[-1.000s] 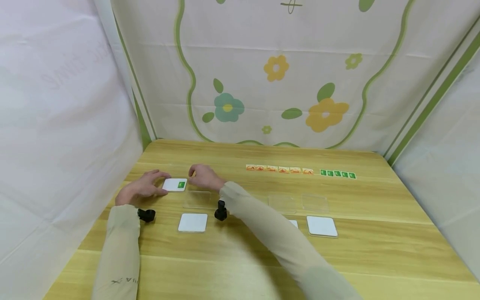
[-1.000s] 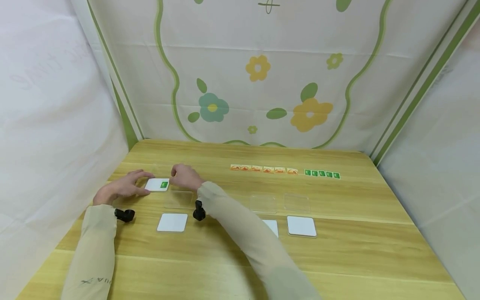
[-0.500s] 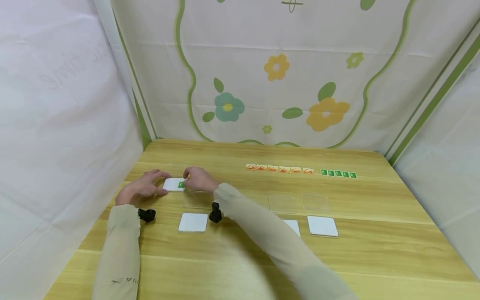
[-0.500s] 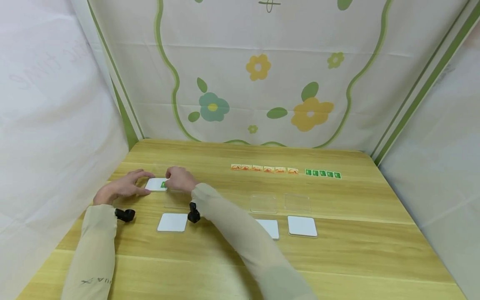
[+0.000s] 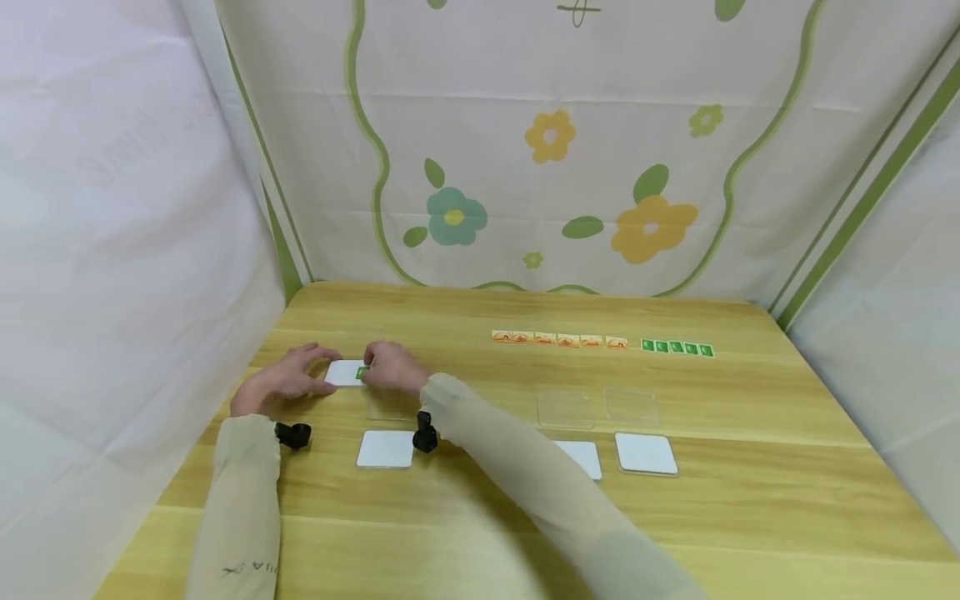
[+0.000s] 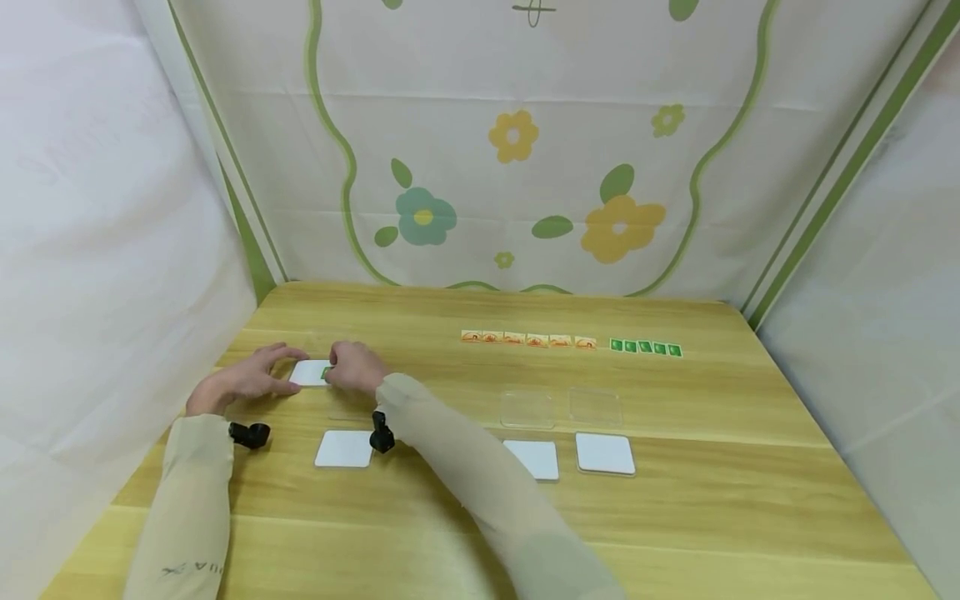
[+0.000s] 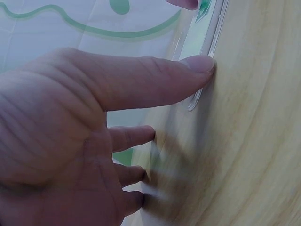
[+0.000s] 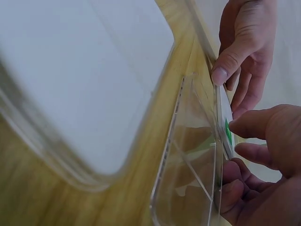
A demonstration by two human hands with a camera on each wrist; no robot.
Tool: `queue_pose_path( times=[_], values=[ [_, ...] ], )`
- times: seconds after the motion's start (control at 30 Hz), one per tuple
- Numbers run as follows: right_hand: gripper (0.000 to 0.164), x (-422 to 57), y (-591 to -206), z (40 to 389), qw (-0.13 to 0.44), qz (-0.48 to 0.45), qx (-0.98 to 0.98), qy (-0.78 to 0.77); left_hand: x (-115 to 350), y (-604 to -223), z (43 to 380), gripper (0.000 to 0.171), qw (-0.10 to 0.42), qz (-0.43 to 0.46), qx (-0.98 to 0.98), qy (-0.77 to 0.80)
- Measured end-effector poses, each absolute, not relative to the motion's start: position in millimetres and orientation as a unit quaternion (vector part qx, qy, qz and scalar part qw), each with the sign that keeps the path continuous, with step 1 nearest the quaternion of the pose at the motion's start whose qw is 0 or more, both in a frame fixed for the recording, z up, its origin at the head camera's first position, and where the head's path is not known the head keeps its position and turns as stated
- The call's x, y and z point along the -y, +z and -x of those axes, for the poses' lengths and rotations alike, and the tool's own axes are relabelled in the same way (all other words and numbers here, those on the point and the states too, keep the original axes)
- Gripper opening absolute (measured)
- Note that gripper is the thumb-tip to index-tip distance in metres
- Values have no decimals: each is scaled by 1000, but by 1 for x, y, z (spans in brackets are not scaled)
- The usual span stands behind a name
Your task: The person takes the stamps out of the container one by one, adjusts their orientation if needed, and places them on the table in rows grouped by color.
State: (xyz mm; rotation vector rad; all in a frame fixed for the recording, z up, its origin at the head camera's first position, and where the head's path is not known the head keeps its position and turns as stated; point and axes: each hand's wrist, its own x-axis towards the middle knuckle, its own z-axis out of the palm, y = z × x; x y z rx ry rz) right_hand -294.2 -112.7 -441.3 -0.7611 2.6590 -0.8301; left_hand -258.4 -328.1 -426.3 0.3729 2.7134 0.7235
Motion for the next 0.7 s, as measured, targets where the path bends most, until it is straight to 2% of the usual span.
queue_pose_path(
  times=[0.27,0.5,0.7],
  values=[
    [20,114,-439,291,135,256,-913,-286,328,-426,258,58,157,-127,-945,256],
    [15,113,-438,292,138,241,-917,-287,324,-426,261,57,136,-149,-948,245],
    [14,116,-435,290,145,250,-916,-279,329,-426,260,58,147,-132,-950,240]
  ],
)
